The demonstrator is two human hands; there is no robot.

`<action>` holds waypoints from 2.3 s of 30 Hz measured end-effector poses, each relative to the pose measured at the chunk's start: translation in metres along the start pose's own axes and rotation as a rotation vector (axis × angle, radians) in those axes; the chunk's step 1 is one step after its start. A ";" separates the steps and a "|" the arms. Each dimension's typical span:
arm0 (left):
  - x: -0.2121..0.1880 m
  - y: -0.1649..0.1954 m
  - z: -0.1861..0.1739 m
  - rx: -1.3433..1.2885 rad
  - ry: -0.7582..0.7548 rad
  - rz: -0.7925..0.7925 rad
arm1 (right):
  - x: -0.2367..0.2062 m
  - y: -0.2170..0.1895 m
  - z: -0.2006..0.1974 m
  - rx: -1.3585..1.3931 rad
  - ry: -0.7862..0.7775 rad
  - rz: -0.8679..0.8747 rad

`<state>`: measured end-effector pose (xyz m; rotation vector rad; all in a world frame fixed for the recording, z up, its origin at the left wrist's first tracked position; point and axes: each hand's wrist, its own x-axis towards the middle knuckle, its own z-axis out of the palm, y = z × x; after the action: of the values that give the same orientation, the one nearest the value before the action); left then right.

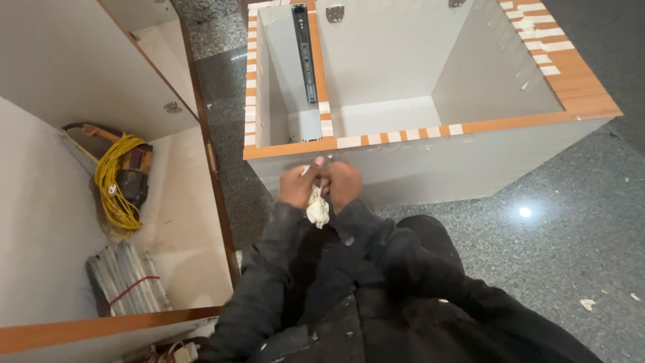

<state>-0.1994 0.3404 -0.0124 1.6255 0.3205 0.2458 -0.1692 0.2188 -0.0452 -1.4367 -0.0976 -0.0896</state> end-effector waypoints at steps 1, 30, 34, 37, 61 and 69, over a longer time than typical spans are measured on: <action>0.011 -0.004 0.003 0.007 -0.062 -0.031 | -0.003 0.003 -0.005 0.077 -0.014 0.083; -0.014 -0.036 0.002 -0.751 -0.196 -0.309 | 0.038 -0.080 -0.039 -1.084 0.036 -0.938; -0.004 -0.004 0.021 -0.434 -0.034 -0.285 | 0.042 -0.080 -0.050 -1.023 -0.046 -0.922; 0.025 -0.005 0.036 -0.411 -0.045 -0.172 | 0.041 -0.081 -0.062 -0.951 -0.115 -0.926; 0.057 -0.023 0.060 0.247 0.056 0.234 | 0.020 -0.101 -0.079 -1.218 -0.059 -1.082; 0.038 -0.041 0.062 0.340 0.121 0.168 | 0.029 -0.113 -0.079 -0.813 -0.155 -0.864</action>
<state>-0.1447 0.2986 -0.0598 1.9814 0.3305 0.4374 -0.1526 0.1254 0.0592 -2.1133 -0.8899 -0.7994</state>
